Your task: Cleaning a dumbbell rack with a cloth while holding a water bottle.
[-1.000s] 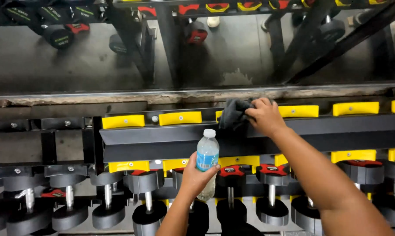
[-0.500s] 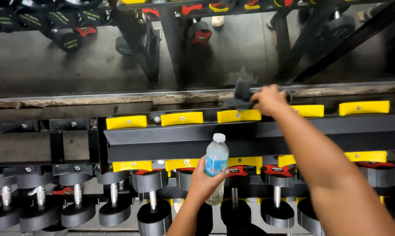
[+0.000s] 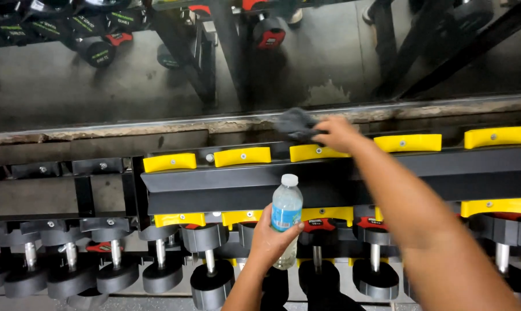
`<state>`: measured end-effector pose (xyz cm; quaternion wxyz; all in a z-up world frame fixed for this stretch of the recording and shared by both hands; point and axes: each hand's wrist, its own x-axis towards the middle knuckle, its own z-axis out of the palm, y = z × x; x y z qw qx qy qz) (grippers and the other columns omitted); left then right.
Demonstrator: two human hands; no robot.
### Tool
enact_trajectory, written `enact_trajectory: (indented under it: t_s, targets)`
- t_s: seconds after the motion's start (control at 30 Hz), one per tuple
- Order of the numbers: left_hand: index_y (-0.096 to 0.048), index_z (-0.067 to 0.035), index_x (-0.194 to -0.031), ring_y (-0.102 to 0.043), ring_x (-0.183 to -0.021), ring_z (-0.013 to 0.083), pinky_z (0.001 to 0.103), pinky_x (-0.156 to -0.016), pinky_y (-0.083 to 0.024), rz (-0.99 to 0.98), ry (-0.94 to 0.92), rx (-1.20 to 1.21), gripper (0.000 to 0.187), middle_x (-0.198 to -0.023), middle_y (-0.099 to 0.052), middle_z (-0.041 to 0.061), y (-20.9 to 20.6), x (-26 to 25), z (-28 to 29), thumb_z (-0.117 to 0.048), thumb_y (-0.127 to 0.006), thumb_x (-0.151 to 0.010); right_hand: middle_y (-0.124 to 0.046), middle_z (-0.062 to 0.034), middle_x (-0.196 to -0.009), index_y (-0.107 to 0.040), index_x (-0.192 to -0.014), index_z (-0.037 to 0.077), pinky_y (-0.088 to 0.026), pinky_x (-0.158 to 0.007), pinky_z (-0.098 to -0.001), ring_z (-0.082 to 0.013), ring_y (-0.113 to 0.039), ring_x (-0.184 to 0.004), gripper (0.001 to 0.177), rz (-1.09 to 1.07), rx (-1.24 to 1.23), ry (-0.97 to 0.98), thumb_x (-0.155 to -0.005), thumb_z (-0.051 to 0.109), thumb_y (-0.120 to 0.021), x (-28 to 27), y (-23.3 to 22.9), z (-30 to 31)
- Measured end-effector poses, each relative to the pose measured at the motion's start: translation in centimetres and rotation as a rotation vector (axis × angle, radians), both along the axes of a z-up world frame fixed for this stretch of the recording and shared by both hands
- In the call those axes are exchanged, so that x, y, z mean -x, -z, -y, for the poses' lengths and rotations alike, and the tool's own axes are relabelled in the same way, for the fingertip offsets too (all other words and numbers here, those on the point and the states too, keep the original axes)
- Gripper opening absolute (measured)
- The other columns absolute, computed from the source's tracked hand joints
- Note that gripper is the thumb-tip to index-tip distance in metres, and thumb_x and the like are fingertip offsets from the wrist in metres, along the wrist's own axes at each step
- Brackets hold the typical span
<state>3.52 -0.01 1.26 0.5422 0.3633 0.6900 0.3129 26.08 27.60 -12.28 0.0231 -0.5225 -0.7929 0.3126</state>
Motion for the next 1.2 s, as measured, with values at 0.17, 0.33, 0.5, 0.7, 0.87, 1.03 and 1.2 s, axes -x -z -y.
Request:
enact_trajectory:
  t_s: [0.17,0.33,0.5,0.7,0.87,1.03,1.2]
  targets:
    - [-0.055,-0.01,-0.134,-0.071,-0.105,0.0177,0.034,-0.092,-0.055,0.03,0.046,-0.05,0.076,-0.117,-0.073,0.008,-1.1,-1.6,0.0,-0.033,-0.088,-0.07,-0.063,-0.0083,-0.127,-0.077,-0.114,0.025,-0.047,-0.1,-0.0533,-0.0346,-0.054,-0.125,0.031,0.378,-0.108,0.047,-0.085,0.035,-0.075,-6.7,-8.8,1.3]
    - [-0.056,-0.011,-0.134,-0.072,-0.106,0.0173,0.033,-0.093,-0.055,0.043,0.078,0.004,0.075,-0.117,-0.074,0.007,-1.5,-2.4,0.6,-0.032,-0.088,-0.07,-0.065,-0.0107,-0.128,-0.074,-0.111,0.016,-0.047,-0.108,-0.0525,-0.0365,-0.054,-0.13,0.026,0.154,-0.527,0.113,-0.088,0.029,-0.076,-13.9,-11.8,7.7]
    - [-0.056,-0.01,-0.134,-0.071,-0.106,0.0181,0.034,-0.092,-0.055,-0.002,0.1,-0.084,0.075,-0.117,-0.072,0.007,-1.5,-2.3,1.4,-0.03,-0.089,-0.069,-0.053,-0.0213,-0.145,-0.07,-0.103,0.012,-0.037,-0.116,-0.0565,-0.0439,-0.047,-0.138,0.037,0.079,-0.678,0.289,-0.07,0.025,-0.08,-18.4,-7.5,15.8]
    - [-0.06,-0.008,-0.131,-0.072,-0.105,0.0202,0.034,-0.093,-0.056,0.013,0.091,-0.126,0.071,-0.115,-0.074,0.009,-1.6,-2.3,3.5,-0.032,-0.087,-0.07,-0.06,-0.0139,-0.098,-0.063,-0.099,0.009,-0.041,-0.081,-0.0554,-0.0413,-0.055,-0.098,0.025,-0.108,-0.954,0.801,-0.082,0.025,-0.071,-4.3,-1.7,17.8]
    - [-0.06,-0.008,-0.131,-0.071,-0.106,0.02,0.035,-0.093,-0.054,-0.065,0.082,-0.116,0.072,-0.117,-0.073,0.009,-0.4,-3.3,4.7,-0.03,-0.088,-0.068,-0.062,-0.0126,-0.11,-0.066,-0.087,0.017,-0.043,-0.084,-0.0527,-0.0348,-0.054,-0.11,0.013,-0.035,-0.78,0.351,-0.08,0.028,-0.07,6.0,0.1,19.9]
    - [-0.057,-0.008,-0.132,-0.071,-0.105,0.0205,0.035,-0.093,-0.055,-0.103,0.074,-0.086,0.075,-0.118,-0.072,0.01,0.6,-4.8,6.2,-0.031,-0.089,-0.068,-0.064,-0.0046,-0.126,-0.073,-0.096,0.025,-0.045,-0.084,-0.0521,-0.027,-0.056,-0.121,0.015,-0.033,-0.786,0.043,-0.082,0.028,-0.071,-0.8,-3.0,19.1]
    - [-0.054,-0.01,-0.137,-0.071,-0.108,0.0191,0.035,-0.094,-0.055,-0.048,0.067,-0.018,0.077,-0.119,-0.072,0.008,-0.9,-6.8,7.2,-0.032,-0.086,-0.07,-0.067,-0.0062,-0.139,-0.072,-0.086,0.018,-0.053,-0.102,-0.0468,-0.0305,-0.061,-0.124,0.012,0.226,-0.795,0.281,-0.074,0.018,-0.075,-20.1,-3.1,19.0]
